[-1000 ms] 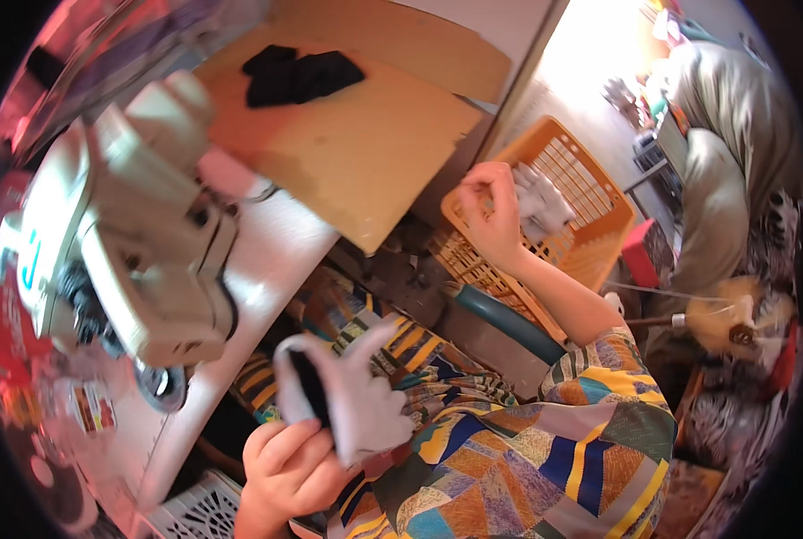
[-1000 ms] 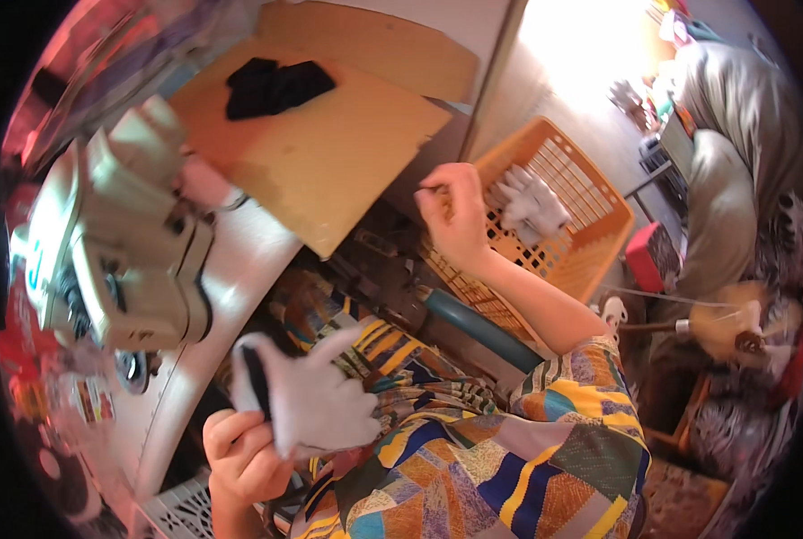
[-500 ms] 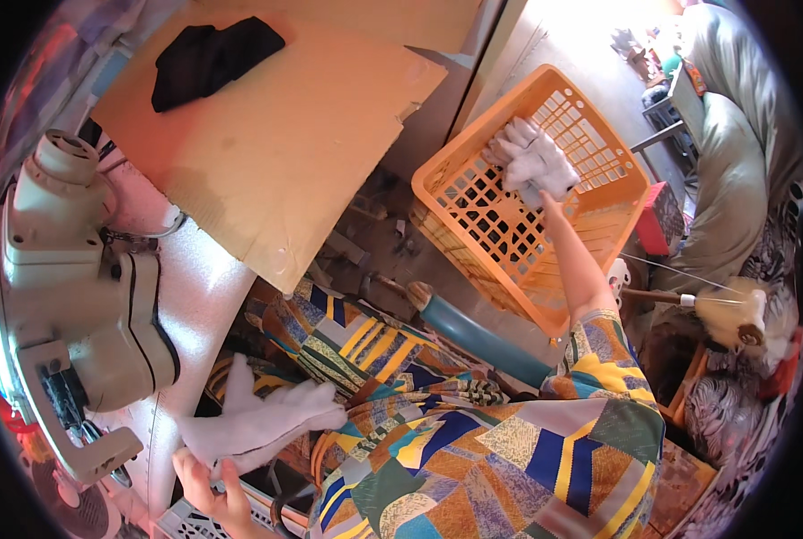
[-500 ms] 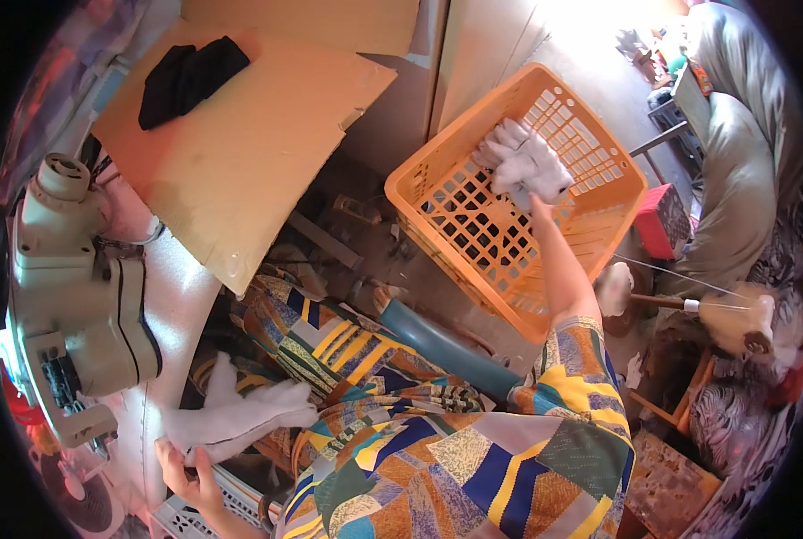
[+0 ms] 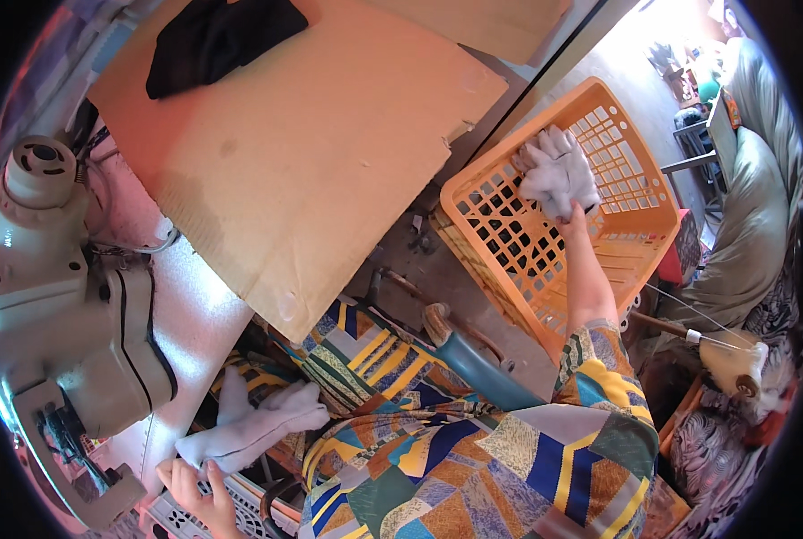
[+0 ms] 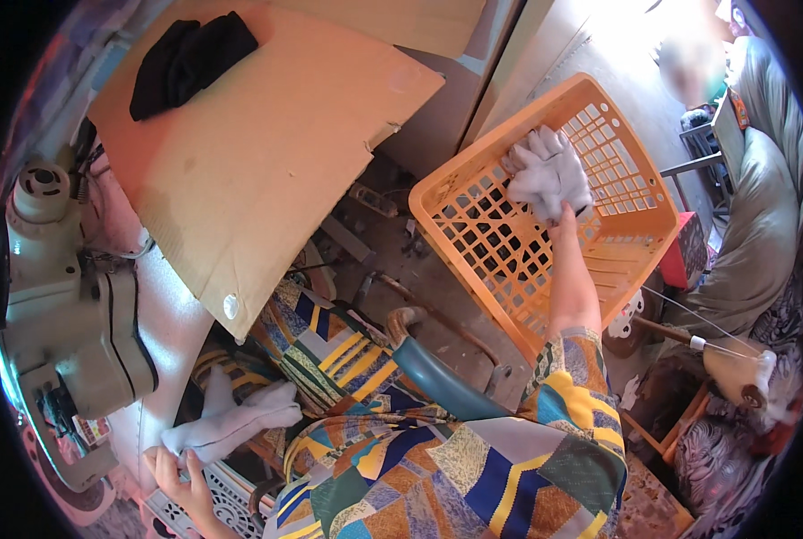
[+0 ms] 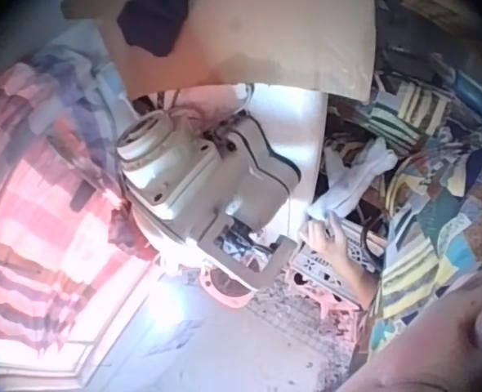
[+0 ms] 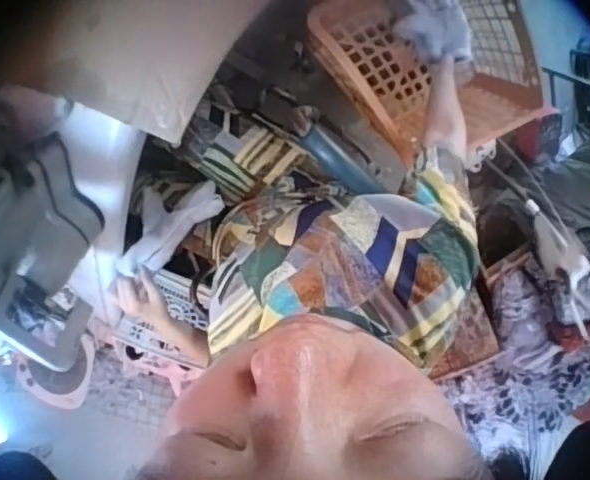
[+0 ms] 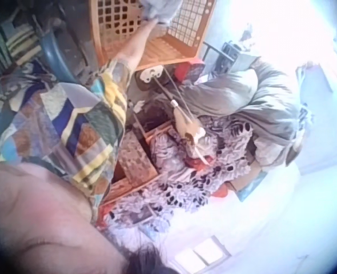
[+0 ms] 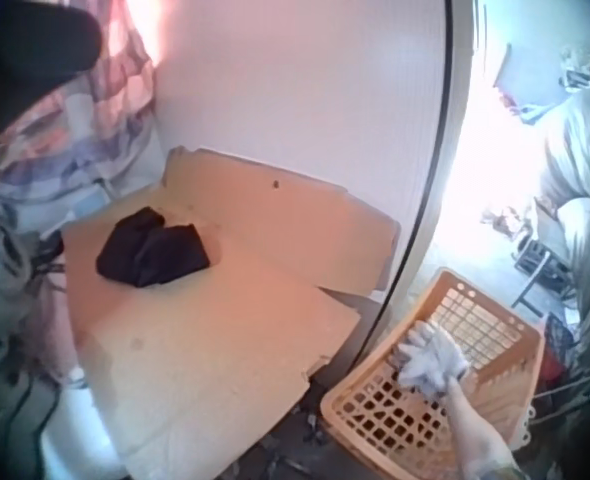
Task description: Sew pieces of a plush toy together using a specialized sewing machine.
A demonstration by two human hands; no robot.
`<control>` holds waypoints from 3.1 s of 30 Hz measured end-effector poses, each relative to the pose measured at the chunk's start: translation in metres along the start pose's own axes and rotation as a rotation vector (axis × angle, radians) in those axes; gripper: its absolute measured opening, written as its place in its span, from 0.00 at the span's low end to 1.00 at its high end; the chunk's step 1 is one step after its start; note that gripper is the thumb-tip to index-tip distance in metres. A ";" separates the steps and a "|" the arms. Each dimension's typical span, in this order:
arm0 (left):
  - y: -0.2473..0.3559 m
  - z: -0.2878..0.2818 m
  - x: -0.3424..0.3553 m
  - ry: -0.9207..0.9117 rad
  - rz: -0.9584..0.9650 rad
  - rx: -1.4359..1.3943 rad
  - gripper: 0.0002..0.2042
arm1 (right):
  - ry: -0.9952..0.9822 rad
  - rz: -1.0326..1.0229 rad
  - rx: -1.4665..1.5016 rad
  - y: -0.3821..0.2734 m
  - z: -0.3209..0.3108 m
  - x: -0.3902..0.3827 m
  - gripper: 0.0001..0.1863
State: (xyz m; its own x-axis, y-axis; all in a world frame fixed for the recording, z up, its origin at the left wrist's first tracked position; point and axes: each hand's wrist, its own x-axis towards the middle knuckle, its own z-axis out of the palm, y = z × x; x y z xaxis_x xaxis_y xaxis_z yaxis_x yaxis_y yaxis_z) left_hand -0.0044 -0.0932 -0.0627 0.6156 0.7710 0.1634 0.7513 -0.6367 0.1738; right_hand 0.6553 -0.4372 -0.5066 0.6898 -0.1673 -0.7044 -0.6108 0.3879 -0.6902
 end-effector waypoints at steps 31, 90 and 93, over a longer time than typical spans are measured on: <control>0.063 0.037 0.010 0.379 0.323 -0.677 0.16 | -0.852 -1.813 -0.672 -0.064 0.324 -0.559 0.09; 0.075 0.059 0.001 -0.283 -0.104 -2.237 0.36 | -1.896 -0.750 -0.971 0.023 0.127 -0.614 0.17; 0.058 0.045 0.009 -0.373 -0.150 -2.250 0.42 | -1.837 -1.245 -1.049 0.023 0.129 -0.613 0.17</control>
State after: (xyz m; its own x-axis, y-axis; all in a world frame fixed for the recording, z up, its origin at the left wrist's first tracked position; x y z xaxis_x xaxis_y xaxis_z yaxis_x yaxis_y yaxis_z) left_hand 0.0557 -0.1228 -0.0948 0.8014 0.5973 -0.0307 -0.4379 0.6209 0.6502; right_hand 0.2682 -0.2088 -0.0695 -0.1258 0.9490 0.2889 0.6353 0.3008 -0.7113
